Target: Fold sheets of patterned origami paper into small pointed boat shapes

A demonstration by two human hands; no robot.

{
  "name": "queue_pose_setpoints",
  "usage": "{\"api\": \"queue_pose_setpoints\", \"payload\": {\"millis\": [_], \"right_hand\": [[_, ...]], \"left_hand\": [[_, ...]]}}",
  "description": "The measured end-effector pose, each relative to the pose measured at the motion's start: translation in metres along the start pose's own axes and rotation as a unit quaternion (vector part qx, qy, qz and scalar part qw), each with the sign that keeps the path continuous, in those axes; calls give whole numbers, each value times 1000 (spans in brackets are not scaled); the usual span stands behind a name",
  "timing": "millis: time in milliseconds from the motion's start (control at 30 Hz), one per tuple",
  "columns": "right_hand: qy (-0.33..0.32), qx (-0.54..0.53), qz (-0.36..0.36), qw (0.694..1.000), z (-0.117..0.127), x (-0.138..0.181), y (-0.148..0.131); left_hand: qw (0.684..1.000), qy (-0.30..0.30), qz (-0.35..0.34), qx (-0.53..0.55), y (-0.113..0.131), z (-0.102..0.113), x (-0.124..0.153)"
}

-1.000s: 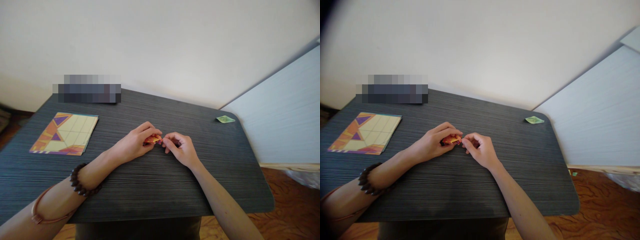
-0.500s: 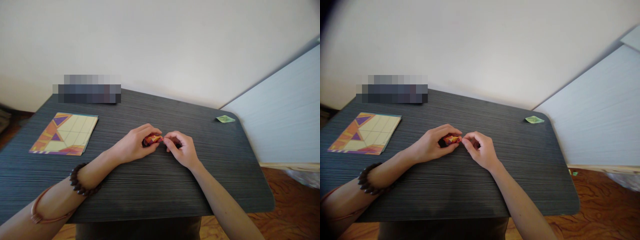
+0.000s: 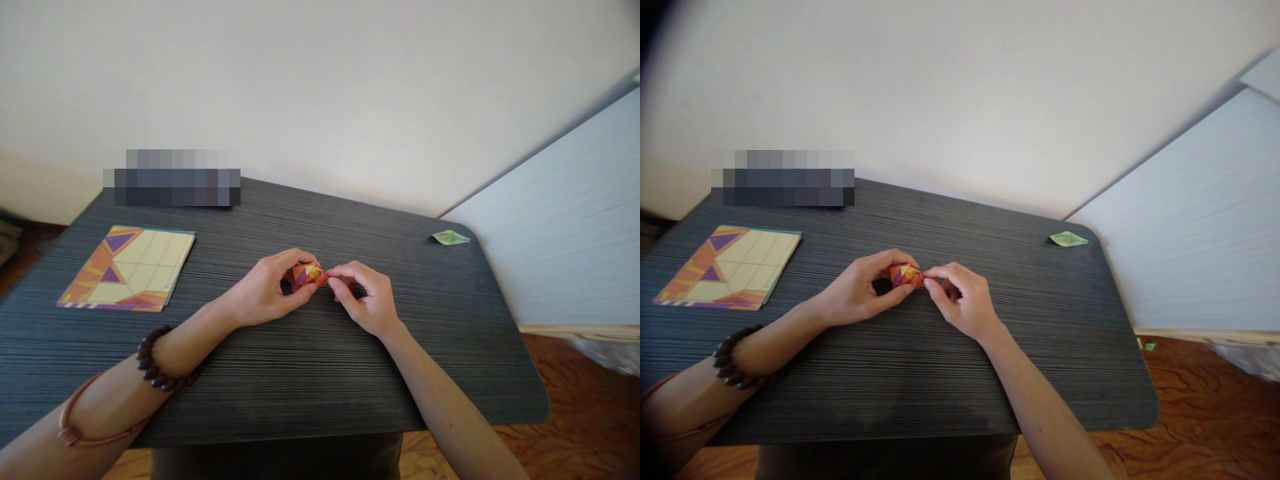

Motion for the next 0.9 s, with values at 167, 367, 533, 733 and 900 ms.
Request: {"api": "queue_pose_setpoints", "payload": {"millis": [167, 367, 533, 733, 900], "right_hand": [[2, 47, 52, 998, 3, 1, -7], [44, 136, 79, 987, 3, 4, -13], [54, 178, 88, 979, 1, 4, -17], [39, 195, 93, 976, 0, 5, -17], [25, 199, 87, 976, 0, 6, -16]], "left_hand": [[993, -9, 6, 118, -4, -3, 2], [986, -10, -1, 164, 0, -3, 3], [988, -23, 7, 150, -3, -6, 2], [994, -25, 8, 109, -6, -5, 1], [993, -26, 3, 116, -7, -4, 1]]}}
Point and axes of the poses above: each hand's wrist, its own x-axis away from the middle knuckle, its own z-axis out of the back of the hand, y = z × x, the point moved 7 cm from there along -x, towards the middle knuckle, and after that the axes turned 6 degrees about -y, right-handed, at the moved point
